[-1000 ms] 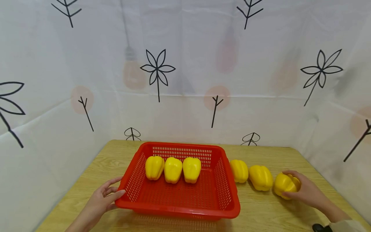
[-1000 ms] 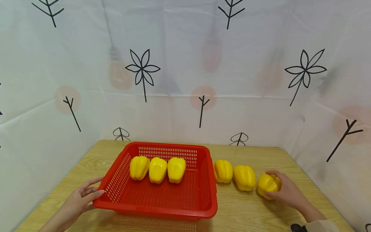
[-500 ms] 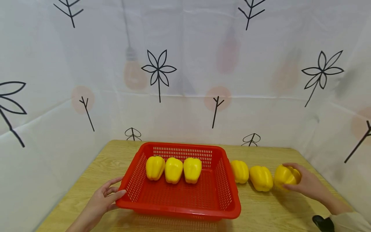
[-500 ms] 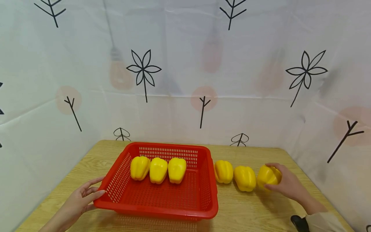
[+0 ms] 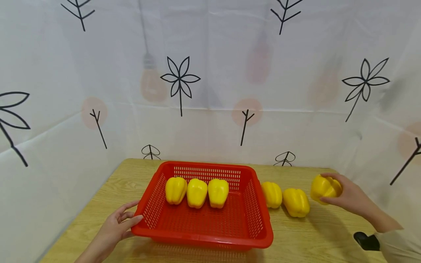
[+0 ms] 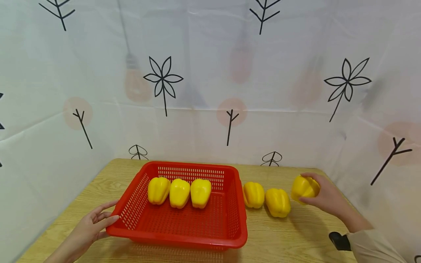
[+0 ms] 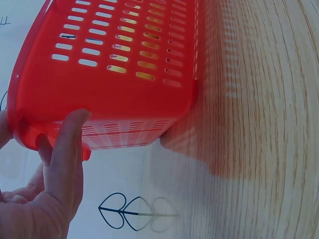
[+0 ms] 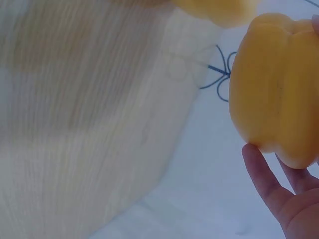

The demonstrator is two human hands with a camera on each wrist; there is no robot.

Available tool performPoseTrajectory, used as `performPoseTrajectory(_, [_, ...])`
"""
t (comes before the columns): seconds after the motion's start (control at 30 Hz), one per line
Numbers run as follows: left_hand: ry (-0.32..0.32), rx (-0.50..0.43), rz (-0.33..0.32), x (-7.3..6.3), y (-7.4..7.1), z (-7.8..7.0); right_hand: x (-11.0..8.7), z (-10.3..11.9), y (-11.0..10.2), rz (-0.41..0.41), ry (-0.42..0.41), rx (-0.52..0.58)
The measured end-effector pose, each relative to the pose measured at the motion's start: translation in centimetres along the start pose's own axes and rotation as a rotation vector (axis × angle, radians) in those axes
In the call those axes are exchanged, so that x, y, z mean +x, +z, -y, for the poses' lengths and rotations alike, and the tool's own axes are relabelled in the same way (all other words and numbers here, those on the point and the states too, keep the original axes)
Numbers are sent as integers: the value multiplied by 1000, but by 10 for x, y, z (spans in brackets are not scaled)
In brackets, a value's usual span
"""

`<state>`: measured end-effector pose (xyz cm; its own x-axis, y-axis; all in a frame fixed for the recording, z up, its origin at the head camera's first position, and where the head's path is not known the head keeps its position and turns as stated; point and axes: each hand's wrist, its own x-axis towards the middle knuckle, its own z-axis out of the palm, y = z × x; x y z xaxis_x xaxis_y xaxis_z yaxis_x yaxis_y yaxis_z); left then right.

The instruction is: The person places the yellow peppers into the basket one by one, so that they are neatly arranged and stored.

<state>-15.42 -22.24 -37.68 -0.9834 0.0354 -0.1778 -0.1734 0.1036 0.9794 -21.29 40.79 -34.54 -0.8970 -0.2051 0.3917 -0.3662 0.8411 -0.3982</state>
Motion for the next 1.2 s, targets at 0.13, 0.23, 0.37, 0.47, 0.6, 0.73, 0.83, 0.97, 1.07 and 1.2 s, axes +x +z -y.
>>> performPoseTrajectory(0.13, [1, -2, 2, 0, 0, 0, 5, 5, -4, -17, -19, -13])
performPoseTrajectory(0.23, [3, -6, 3, 0, 0, -1, 9, 9, -6, -18, -25, -14])
performPoseTrajectory(0.37, [1, -5, 0, 0, 0, -1, 13, 16, -7, -10, -32, -11])
performPoseTrajectory(0.47, [1, -6, 2, 0, 0, -1, 16, 21, -8, -9, -42, -9])
performPoseTrajectory(0.6, [8, -14, 12, 0, 0, -1, 20, 27, -8, -20, -73, -8])
performPoseTrajectory(0.73, [12, -16, 17, 0, -1, -1, 24, 34, -7, -35, -114, -2])
performPoseTrajectory(0.83, [11, -15, 19, 0, -1, 0, 27, 41, -7, -36, -136, 14])
performPoseTrajectory(0.97, [9, -10, 18, 1, -1, 1, 33, 50, -5, -31, -152, 32])
performPoseTrajectory(1.07, [6, -5, 14, 1, -2, 1, 36, 57, -3, -23, -156, 41])
performPoseTrajectory(1.2, [3, -4, 13, 1, -1, 1, 40, 68, -3, 15, -134, 34])
